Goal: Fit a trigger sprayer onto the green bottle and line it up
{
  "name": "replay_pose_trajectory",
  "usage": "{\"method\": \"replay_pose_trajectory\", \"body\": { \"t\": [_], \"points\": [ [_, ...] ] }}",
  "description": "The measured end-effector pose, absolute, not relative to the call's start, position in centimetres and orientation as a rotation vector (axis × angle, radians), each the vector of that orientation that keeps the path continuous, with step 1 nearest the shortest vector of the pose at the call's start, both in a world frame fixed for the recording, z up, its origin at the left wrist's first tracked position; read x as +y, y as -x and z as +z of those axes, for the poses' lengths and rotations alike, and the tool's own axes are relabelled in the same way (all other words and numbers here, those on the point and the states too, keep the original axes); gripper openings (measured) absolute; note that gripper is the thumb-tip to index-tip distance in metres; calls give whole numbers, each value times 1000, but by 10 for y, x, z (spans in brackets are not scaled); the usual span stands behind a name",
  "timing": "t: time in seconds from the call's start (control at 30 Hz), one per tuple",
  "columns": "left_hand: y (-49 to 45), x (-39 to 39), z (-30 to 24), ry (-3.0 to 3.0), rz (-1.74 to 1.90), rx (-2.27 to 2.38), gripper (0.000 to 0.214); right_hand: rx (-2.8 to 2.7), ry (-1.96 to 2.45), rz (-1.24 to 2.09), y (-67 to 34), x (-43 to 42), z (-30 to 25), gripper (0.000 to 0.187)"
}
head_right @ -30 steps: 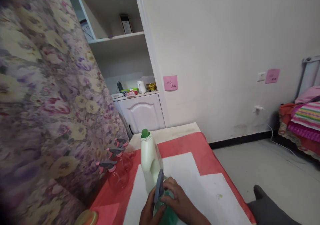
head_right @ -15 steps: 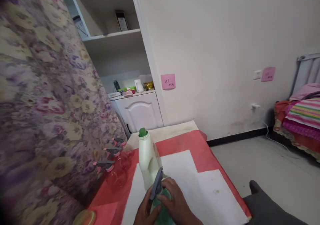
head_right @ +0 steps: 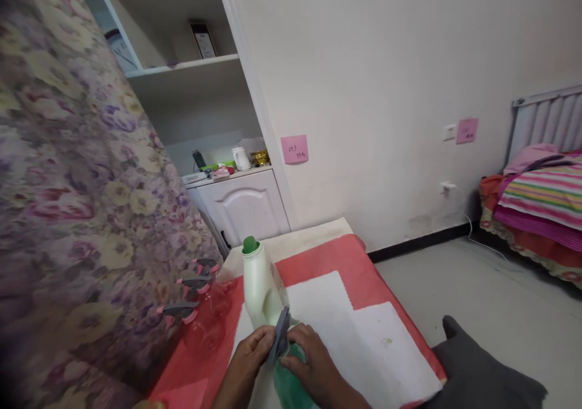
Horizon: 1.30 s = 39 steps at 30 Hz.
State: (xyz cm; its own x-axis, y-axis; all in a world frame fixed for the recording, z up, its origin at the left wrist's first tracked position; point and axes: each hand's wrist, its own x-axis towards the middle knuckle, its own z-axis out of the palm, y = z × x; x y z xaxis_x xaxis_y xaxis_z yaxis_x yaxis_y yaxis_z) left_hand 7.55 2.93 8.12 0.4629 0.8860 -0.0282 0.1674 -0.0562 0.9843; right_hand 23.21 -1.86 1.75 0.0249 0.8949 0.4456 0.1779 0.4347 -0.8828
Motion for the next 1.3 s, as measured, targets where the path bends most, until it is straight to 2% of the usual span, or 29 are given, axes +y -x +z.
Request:
{"method": "replay_pose_trajectory", "body": {
  "t": [0.2,0.4,0.53,0.73,1.07,1.3],
  "points": [
    [-77,27,87,-1346,693,853,49,-1409,1013,721,-231,-15,13,14],
    [-84,21,71,-1316,825,959,52,-1380,1091,695,-229,-17,17,10],
    [-91,15,64,-1334,937,1048,53,-1346,1145,710,-226,-21,25,17],
    [-98,12,65,-1342,1027,1083,52,-1272,1197,652,-220,-22,28,17],
    [-94,10,73,-1415,947,1067,50,-1173,1207,630,-213,-20,20,21],
    [-96,8,60,-1385,1048,1079,49,-1114,1245,539,-206,-17,13,20]
  ]
}}
